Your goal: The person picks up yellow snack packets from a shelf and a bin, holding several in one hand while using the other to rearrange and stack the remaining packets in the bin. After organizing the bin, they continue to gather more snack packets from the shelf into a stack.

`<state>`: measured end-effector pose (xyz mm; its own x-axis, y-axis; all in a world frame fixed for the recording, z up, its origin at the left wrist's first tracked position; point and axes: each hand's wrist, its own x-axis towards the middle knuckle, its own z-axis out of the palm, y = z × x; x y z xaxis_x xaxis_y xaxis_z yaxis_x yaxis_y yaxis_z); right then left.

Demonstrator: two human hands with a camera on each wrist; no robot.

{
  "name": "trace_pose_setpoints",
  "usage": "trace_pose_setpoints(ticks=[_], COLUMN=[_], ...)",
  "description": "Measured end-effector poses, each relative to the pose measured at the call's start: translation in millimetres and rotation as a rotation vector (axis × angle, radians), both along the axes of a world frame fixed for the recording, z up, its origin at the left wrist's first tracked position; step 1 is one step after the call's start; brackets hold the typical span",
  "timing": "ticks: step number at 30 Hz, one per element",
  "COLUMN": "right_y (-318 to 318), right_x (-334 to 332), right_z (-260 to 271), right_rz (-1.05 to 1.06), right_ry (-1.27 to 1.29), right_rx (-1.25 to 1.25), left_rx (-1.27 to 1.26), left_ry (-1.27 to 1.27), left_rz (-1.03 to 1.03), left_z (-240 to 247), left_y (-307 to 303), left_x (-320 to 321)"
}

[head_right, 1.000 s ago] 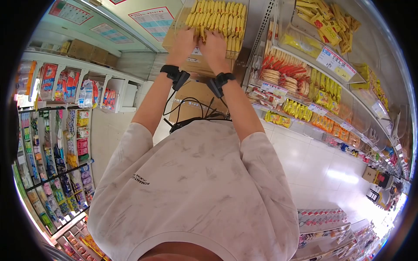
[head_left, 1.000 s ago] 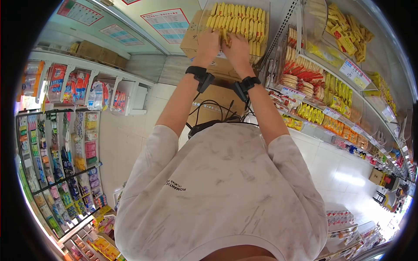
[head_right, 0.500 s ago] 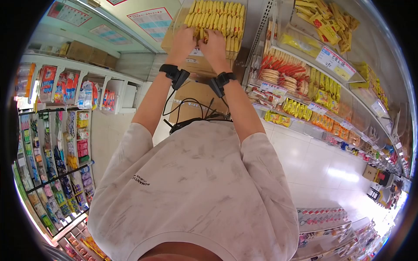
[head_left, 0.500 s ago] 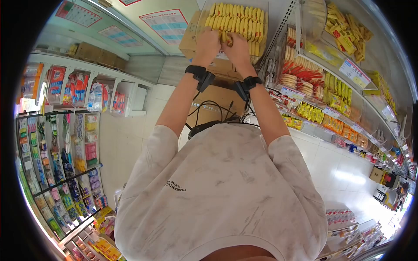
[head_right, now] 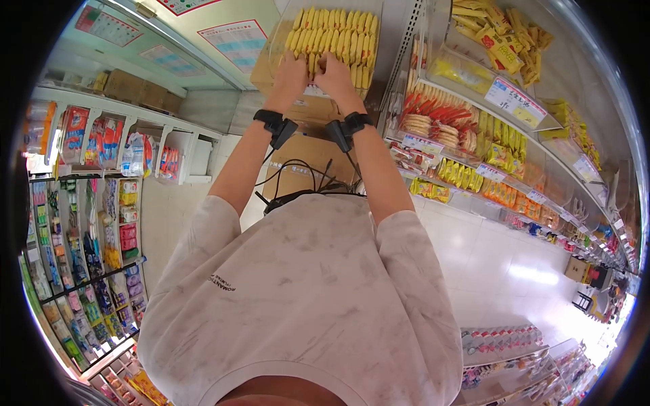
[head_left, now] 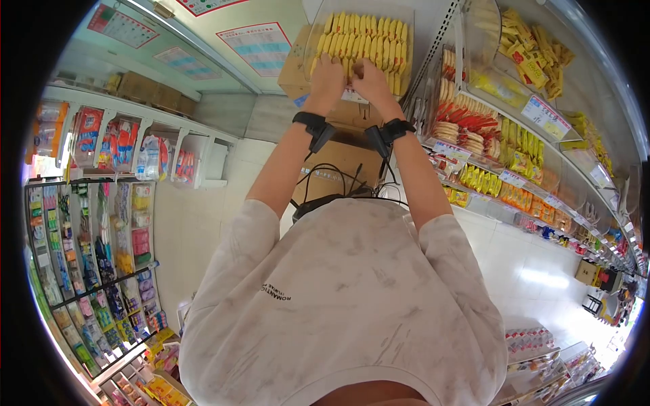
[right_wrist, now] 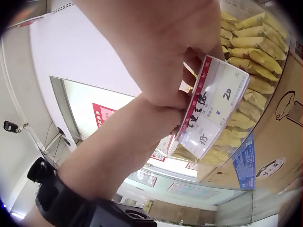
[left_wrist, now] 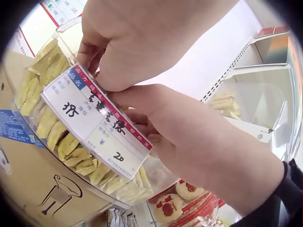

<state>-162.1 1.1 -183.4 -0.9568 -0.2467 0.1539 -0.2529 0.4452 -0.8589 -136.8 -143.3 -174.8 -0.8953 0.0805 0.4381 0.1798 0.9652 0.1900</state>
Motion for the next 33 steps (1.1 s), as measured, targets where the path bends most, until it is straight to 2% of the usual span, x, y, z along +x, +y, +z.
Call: trace_pose_setpoints(ticks=[1,4,7,10,13,16,22,25,28,31,33], right_y=[2,2,5,2,0,-1,2,1,4,6,6], right_x=[-4,-11,-14,-18,-23,-22,-11,-13,-12,-7,-4], right_z=[-4,-12,-5,-8,-13,-15,-14,-21,-21,-15,-14], right_rz=[0.01,-0.004,-0.021,0.007,0.02,0.019,0.046,0.056,0.083,0.093,0.082], right_ry=[-0.028,-0.124,-0.148,-0.171,-0.155,-0.113,-0.043,-0.039,-0.043,-0.06,-0.055], right_rx=[-0.059,-0.157,-0.099,-0.035,0.015,0.026,-0.011,-0.054,-0.063,-0.066,-0.077], left_rx=[-0.004,0.184,0.054,-0.099,-0.141,-0.193,0.018,0.097,-0.031,-0.016,-0.035], left_ry=[0.036,-0.115,0.023,0.125,0.248,0.271,-0.056,-0.058,0.095,0.204,0.078], left_rz=[-0.026,-0.039,-0.095,-0.011,0.029,-0.037,-0.168,-0.161,-0.282,-0.249,-0.239], left_z=[-1,5,8,14,11,6,8,20,4,-12,-14], left_y=[-3,-11,-12,-2,1,-2,-11,-8,-8,-5,-9], left_x=[2,14,33,49,51,46,42,35,27,27,27])
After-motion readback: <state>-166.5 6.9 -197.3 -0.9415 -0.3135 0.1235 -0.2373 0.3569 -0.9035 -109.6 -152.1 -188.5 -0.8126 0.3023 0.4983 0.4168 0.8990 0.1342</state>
